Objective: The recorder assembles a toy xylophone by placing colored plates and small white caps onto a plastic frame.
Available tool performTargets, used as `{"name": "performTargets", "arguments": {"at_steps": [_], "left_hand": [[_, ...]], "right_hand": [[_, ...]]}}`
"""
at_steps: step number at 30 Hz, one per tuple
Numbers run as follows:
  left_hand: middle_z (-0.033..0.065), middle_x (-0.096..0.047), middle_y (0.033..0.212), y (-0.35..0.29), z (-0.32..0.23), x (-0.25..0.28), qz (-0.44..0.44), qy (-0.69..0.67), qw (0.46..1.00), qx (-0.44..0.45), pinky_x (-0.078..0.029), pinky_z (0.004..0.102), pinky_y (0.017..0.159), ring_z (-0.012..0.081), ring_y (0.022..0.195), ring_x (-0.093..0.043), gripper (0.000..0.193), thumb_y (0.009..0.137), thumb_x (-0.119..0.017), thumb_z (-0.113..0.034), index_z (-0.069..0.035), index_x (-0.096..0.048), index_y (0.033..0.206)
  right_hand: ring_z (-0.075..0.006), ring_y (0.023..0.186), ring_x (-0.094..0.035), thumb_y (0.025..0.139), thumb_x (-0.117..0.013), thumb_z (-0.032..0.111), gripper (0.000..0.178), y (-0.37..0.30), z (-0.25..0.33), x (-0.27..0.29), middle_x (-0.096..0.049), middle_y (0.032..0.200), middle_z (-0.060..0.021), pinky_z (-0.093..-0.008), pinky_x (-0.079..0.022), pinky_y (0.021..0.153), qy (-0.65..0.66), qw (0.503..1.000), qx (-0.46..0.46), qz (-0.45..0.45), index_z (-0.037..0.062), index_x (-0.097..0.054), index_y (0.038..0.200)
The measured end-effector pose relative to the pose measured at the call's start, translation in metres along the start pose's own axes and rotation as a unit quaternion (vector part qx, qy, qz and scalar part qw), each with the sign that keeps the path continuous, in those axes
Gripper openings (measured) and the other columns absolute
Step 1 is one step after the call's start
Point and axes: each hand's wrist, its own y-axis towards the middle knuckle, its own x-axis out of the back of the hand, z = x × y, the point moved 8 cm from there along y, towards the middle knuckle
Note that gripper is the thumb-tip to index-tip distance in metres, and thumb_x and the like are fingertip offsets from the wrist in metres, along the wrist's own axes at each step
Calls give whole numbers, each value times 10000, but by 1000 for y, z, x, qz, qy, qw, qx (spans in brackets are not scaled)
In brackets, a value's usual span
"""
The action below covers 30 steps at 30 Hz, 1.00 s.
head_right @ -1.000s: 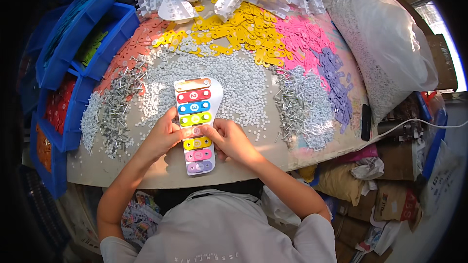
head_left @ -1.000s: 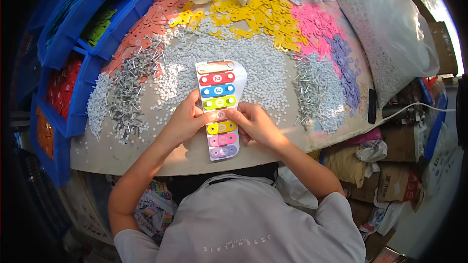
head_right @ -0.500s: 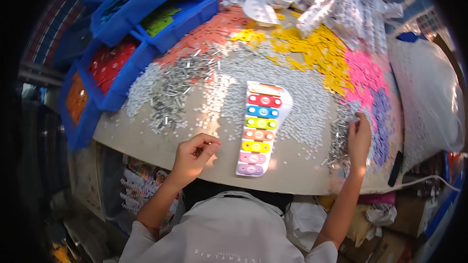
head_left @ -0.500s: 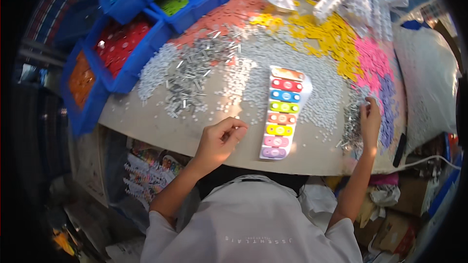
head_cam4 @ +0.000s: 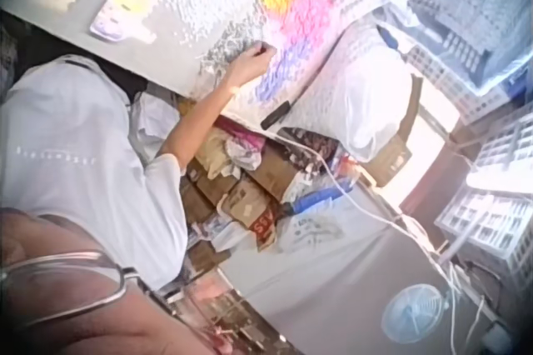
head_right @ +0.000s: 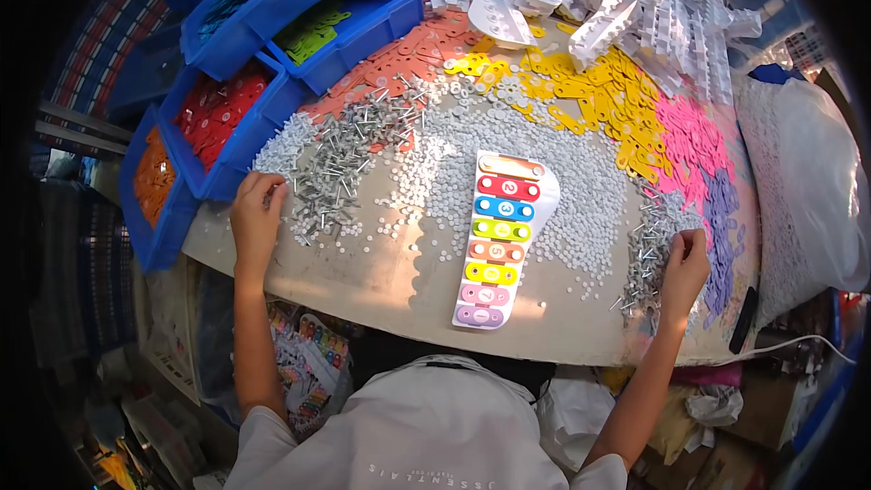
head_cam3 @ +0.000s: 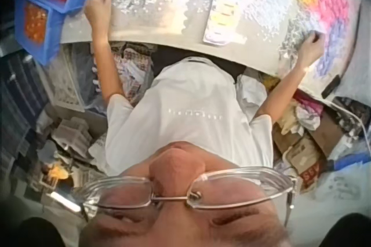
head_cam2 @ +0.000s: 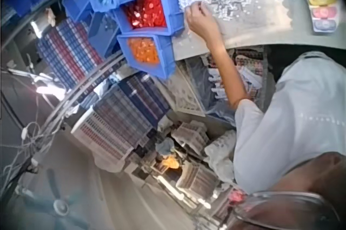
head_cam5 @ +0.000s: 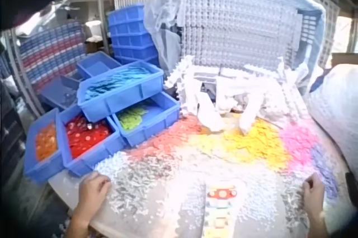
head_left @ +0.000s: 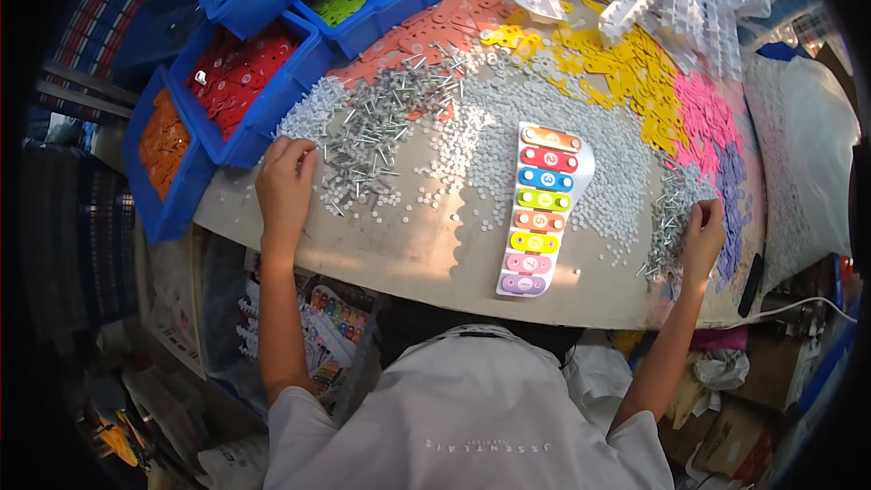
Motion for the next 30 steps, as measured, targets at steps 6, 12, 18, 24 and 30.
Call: {"name": "performTargets", "arguments": {"at_steps": [6, 12, 18, 24, 30], "left_hand": [[118, -645, 883, -1, 0, -18, -36, 65, 997, -14, -489, 413, 754, 332, 843, -626, 76, 902, -676, -91, -27, -676, 943], [63, -662, 828, -25, -9, -18, -37, -158, 979, 123, -481, 292, 673, 152, 721, -611, 94, 1000, -607, -103, -14, -634, 995], [46, -689, 818, -62, -104, -65, 187, -493, 822, 216, -450, 190, 590, 53, 662, -581, 80, 984, -612, -58, -2, -628, 1039], [79, -707, 818, -97, -170, -114, 367, -599, 671, 238, -458, 190, 545, 60, 622, -582, 87, 969, -618, -40, 9, -635, 1039], [88, -702, 810, -99, -188, -128, 409, -618, 633, 227, -442, 177, 502, 60, 607, -572, 99, 974, -624, -54, 21, -632, 1037]], "right_hand": [[-220, 598, -528, 987, -592, 109, 114, -5, -8, 12, -607, 728, -133, -379, -444, 589, -44, 998, -37, -24, -4, -581, 978], [-214, 674, -578, 1010, -565, 97, 145, -13, 30, 18, -642, 805, -152, -347, -473, 650, -12, 999, -9, -40, -7, -639, 1079], [-365, 851, -633, 909, -627, -2, 94, -68, 124, -36, -656, 903, -170, -437, -499, 750, 66, 984, 104, 128, 15, -629, 1002], [-332, 875, -624, 918, -582, -7, 125, -94, 146, -51, -634, 913, -159, -432, -487, 730, 127, 979, 42, 153, 36, -636, 1022], [-295, 862, -633, 907, -600, -30, 136, -108, 171, -49, -656, 934, -132, -376, -506, 748, 203, 956, 41, 206, 12, -640, 1030]]}}
